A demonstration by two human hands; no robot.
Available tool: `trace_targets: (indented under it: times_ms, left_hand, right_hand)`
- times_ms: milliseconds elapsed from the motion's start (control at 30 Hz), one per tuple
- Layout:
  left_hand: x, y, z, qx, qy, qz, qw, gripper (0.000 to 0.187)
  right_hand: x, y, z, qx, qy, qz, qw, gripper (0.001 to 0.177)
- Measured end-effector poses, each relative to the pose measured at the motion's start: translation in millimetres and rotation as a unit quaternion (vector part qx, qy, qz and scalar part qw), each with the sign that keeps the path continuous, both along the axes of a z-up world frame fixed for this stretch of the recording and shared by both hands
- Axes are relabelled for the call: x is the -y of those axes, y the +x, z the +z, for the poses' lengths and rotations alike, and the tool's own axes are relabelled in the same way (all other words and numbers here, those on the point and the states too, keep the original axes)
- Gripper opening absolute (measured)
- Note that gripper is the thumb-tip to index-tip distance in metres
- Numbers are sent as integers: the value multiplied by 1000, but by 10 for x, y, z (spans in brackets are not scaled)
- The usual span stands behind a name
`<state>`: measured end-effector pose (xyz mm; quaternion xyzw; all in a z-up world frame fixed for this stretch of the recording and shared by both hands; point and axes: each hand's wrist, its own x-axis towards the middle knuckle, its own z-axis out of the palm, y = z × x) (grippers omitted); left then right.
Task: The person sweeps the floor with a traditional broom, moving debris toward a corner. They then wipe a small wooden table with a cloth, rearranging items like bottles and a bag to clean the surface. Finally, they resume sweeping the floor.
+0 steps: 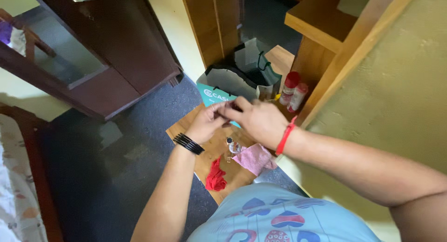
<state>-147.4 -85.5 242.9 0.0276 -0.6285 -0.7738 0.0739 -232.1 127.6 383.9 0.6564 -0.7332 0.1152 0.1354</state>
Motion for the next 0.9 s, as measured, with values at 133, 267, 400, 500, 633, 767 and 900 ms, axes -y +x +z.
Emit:
trace_targets:
  times_ms: [133, 267, 400, 500, 633, 767, 900]
  left_hand:
    - [-162, -135, 841, -136, -22, 85, 987, 29]
    - [-338, -406, 1677, -264, -157, 107, 946, 33]
    - [-455, -1120, 2087, -340, -344, 193, 854, 41]
    - [-630, -1774, 2194, -299, 149, -28, 942, 27]
    - [-679, -2064, 2118, -345, -190, 143, 908, 22]
    - [-758, -2106, 2034, -298, -296, 184, 889, 21]
    - [-726, -2152, 1983, -237, -432, 202, 846, 20]
  right_hand:
    - [-313, 78, 769, -75, -73, -41, 994, 51]
    - [-561, 53, 1512, -155, -105, -73, 980, 26]
    - [-560, -69, 1949, -273, -75, -117, 952, 27]
    - [-596, -69, 2033, -300, -18, -144, 943, 19]
    - [-660, -39, 2074, -297, -25, -136, 945, 18]
    - [-844, 120, 1953, -278, -25, -113, 954, 17]
    - [-921, 211, 1705, -214, -23, -52, 975, 25]
